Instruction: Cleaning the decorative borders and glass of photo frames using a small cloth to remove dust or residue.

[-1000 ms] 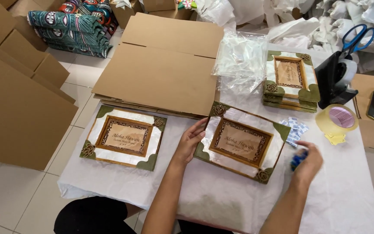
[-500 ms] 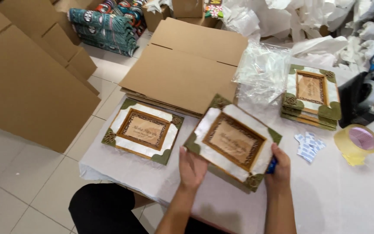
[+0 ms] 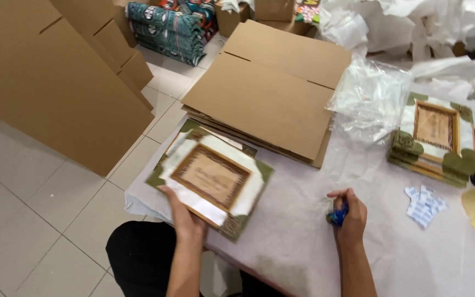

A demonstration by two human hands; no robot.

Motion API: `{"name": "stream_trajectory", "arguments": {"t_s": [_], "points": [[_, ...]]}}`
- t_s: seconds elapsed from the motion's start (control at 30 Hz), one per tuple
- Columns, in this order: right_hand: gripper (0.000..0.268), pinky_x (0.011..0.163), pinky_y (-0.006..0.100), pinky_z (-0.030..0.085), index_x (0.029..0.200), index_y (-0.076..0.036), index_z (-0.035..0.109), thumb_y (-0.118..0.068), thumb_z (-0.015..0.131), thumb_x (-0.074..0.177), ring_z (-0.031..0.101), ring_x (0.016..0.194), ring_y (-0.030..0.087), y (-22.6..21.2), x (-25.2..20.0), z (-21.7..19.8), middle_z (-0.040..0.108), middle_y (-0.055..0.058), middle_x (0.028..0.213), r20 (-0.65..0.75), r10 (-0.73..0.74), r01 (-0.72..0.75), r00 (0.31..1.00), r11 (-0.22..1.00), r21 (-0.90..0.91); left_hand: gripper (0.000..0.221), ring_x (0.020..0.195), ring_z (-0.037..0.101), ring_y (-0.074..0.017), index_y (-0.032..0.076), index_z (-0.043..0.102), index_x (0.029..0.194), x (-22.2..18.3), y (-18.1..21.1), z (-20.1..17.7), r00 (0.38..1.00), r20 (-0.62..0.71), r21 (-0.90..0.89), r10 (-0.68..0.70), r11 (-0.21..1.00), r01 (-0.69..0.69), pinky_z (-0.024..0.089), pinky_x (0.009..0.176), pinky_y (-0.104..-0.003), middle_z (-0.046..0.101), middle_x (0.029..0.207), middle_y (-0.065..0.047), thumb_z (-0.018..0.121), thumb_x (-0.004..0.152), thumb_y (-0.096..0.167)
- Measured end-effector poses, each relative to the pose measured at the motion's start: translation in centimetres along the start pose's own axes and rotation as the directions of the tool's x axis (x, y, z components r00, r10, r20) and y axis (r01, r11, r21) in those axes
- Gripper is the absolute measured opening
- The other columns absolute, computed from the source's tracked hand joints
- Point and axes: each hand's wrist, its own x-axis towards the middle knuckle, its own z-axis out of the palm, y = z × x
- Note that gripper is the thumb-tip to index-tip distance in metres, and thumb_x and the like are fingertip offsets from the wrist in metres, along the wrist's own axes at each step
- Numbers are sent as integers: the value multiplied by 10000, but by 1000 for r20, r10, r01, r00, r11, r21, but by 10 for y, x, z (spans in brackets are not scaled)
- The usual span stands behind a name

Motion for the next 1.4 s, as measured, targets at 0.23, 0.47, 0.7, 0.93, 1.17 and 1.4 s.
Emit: {"name": "stream_trajectory", "arguments": {"t_s": [0.23, 0.47, 0.7, 0.93, 1.17, 1.4], "points": [[453, 479, 236, 285, 865, 35, 716, -265, 471, 1101, 337, 505, 104, 8, 6, -6, 370, 41, 531, -41, -12, 3, 999, 979, -204, 1052, 1440, 445, -310, 105, 361, 1558, 37, 13, -5, 986, -49, -33, 158, 987, -160, 373, 1219, -473, 418, 1584, -146, 482, 796, 819], [402, 526, 251, 285, 859, 22, 732, -219, 501, 1084, 321, 537, 110, 14, 7, -6, 374, 48, 512, 3, -53, 51, 999, 953, -298, 895, 1367, 509, -363, -6, 448, 1475, 71, -6, -6, 953, -93, 13, 287, 958, -287, 481, 1112, -503, 501, 1486, -242, 536, 925, 693], [397, 550, 238, 287, 858, -11, 738, -234, 508, 1092, 330, 559, 101, 7, 4, -3, 390, 40, 528, 34, -73, 80, 997, 940, -333, 803, 1289, 589, -359, -23, 525, 1404, 88, -12, 1, 920, -102, 44, 378, 926, -376, 538, 1043, -490, 586, 1386, -259, 576, 950, 637], [367, 576, 235, 332, 854, -31, 745, -224, 531, 1080, 358, 555, 105, 6, 4, -2, 410, 35, 522, 8, -73, 71, 997, 933, -352, 809, 1404, 466, -376, 62, 339, 1532, 126, -29, -20, 851, -63, 220, 522, 839, -498, 444, 1149, -506, 430, 1531, -241, 584, 1013, 633], [344, 590, 246, 363, 854, -51, 756, -230, 554, 1068, 383, 558, 109, 9, 5, -3, 424, 38, 524, 30, -75, 81, 997, 917, -392, 732, 1489, 316, -390, 108, 234, 1581, 149, -39, -30, 780, -1, 355, 626, 729, -585, 313, 1227, -513, 287, 1597, -265, 494, 1088, 583], [323, 618, 263, 383, 861, -62, 763, -228, 573, 1062, 405, 580, 121, 8, 4, -2, 432, 40, 540, 38, -78, 86, 996, 895, -438, 623, 1473, 325, -420, 32, 249, 1557, 114, -25, -13, 654, 102, 548, 750, 506, -666, 258, 1225, -547, 364, 1535, -302, 507, 1116, 387]]}}
